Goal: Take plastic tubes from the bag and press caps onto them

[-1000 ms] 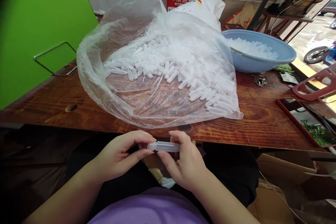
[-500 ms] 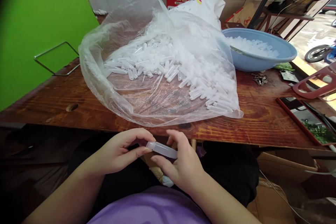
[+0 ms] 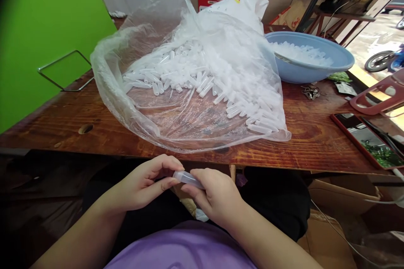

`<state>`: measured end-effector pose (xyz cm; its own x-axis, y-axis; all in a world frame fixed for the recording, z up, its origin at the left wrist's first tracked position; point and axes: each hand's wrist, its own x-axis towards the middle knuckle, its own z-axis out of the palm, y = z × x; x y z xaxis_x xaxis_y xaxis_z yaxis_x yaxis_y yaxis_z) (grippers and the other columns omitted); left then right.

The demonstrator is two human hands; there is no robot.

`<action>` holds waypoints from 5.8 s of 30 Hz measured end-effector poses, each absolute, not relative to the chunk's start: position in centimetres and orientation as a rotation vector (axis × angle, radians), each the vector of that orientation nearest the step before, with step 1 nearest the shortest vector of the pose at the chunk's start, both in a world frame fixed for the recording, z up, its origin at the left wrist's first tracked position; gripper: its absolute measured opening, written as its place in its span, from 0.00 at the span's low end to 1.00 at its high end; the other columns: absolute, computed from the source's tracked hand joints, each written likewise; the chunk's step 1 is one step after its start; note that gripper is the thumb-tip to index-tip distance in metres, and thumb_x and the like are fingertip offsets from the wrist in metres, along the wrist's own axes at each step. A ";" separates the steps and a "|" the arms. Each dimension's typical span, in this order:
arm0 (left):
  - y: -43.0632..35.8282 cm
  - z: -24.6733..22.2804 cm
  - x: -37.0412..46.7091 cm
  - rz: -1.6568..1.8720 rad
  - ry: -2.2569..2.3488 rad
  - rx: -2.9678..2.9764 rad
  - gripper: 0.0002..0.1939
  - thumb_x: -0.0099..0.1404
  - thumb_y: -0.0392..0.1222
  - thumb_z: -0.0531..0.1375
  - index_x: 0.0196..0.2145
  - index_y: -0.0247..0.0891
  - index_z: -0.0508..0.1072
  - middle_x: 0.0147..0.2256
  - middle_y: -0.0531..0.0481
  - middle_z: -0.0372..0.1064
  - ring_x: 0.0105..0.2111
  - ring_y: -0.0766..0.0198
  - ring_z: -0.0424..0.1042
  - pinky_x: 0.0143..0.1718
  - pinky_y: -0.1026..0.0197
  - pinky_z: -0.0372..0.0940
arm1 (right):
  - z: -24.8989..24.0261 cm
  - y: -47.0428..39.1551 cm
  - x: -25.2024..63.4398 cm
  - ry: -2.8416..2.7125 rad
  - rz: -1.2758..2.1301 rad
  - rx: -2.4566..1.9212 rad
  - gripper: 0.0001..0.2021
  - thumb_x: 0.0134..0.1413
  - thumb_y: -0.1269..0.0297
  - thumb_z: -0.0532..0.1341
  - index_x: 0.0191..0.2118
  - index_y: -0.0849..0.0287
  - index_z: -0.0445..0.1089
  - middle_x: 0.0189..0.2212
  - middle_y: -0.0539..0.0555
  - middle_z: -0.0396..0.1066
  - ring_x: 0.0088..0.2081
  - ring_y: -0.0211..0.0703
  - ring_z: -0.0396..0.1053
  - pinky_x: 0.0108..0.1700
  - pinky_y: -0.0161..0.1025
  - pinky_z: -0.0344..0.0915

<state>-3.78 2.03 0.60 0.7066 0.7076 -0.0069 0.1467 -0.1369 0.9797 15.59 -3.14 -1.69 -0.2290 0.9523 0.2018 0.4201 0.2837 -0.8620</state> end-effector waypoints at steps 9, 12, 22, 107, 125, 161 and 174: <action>1.8 0.6 -4.3 0.428 0.691 1.716 0.09 0.66 0.45 0.51 0.37 0.36 0.64 0.33 0.49 0.64 0.31 0.65 0.66 0.32 0.62 0.65 | -1.5 -3.1 15.0 -1.051 2.255 -1.002 0.22 0.53 0.43 0.51 0.24 0.59 0.60 0.10 0.39 0.41 0.12 0.28 0.36 0.14 0.29 0.39; 1.7 0.0 -4.2 0.388 0.722 1.681 0.11 0.65 0.46 0.51 0.37 0.35 0.64 0.32 0.49 0.64 0.30 0.66 0.66 0.31 0.62 0.64 | -1.7 -3.2 15.0 -1.643 1.419 -1.301 0.22 0.58 0.46 0.48 0.32 0.61 0.65 0.18 0.48 0.60 0.18 0.34 0.56 0.21 0.32 0.55; 0.8 -1.9 -3.5 0.336 0.774 1.664 0.10 0.65 0.46 0.51 0.37 0.36 0.62 0.30 0.51 0.62 0.29 0.66 0.63 0.29 0.63 0.62 | -2.9 -3.2 15.3 -2.197 0.592 -1.458 0.24 0.65 0.58 0.37 0.25 0.59 0.61 0.18 0.50 0.65 0.20 0.37 0.62 0.22 0.33 0.53; 2.9 1.3 -1.0 0.724 0.760 1.703 0.09 0.62 0.42 0.57 0.40 0.38 0.70 0.31 0.50 0.68 0.30 0.66 0.68 0.32 0.66 0.63 | -2.0 -3.2 16.4 -1.378 0.801 -1.207 0.15 0.57 0.59 0.55 0.48 0.55 0.56 0.28 0.49 0.62 0.26 0.36 0.62 0.26 0.33 0.60; 2.7 0.8 -1.5 0.677 0.738 1.493 0.08 0.61 0.41 0.58 0.39 0.38 0.70 0.33 0.49 0.70 0.33 0.65 0.69 0.34 0.66 0.64 | -1.8 -3.0 16.3 -1.738 0.508 -1.169 0.10 0.56 0.60 0.59 0.42 0.57 0.65 0.33 0.55 0.70 0.34 0.41 0.69 0.35 0.37 0.66; 1.4 1.0 -2.6 0.395 0.841 2.099 0.07 0.64 0.39 0.52 0.36 0.38 0.70 0.29 0.51 0.68 0.28 0.66 0.65 0.29 0.67 0.59 | -0.5 -2.5 16.3 -1.327 1.602 -1.352 0.18 0.57 0.47 0.51 0.36 0.59 0.63 0.17 0.44 0.54 0.17 0.32 0.52 0.18 0.29 0.51; 3.3 2.6 -2.8 0.235 0.838 2.186 0.14 0.61 0.42 0.56 0.45 0.41 0.70 0.39 0.48 0.73 0.36 0.60 0.72 0.36 0.64 0.63 | 1.9 7.5 26.5 -2.450 -0.308 -2.144 0.13 0.52 0.78 0.50 0.40 0.62 0.68 0.39 0.61 0.68 0.37 0.51 0.69 0.32 0.40 0.61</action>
<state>-2.78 3.33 2.59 0.7668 0.6349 -0.0942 0.4930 -0.4886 0.7199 26.53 7.46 1.92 -0.1358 0.9904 0.0269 0.9661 0.1264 0.2249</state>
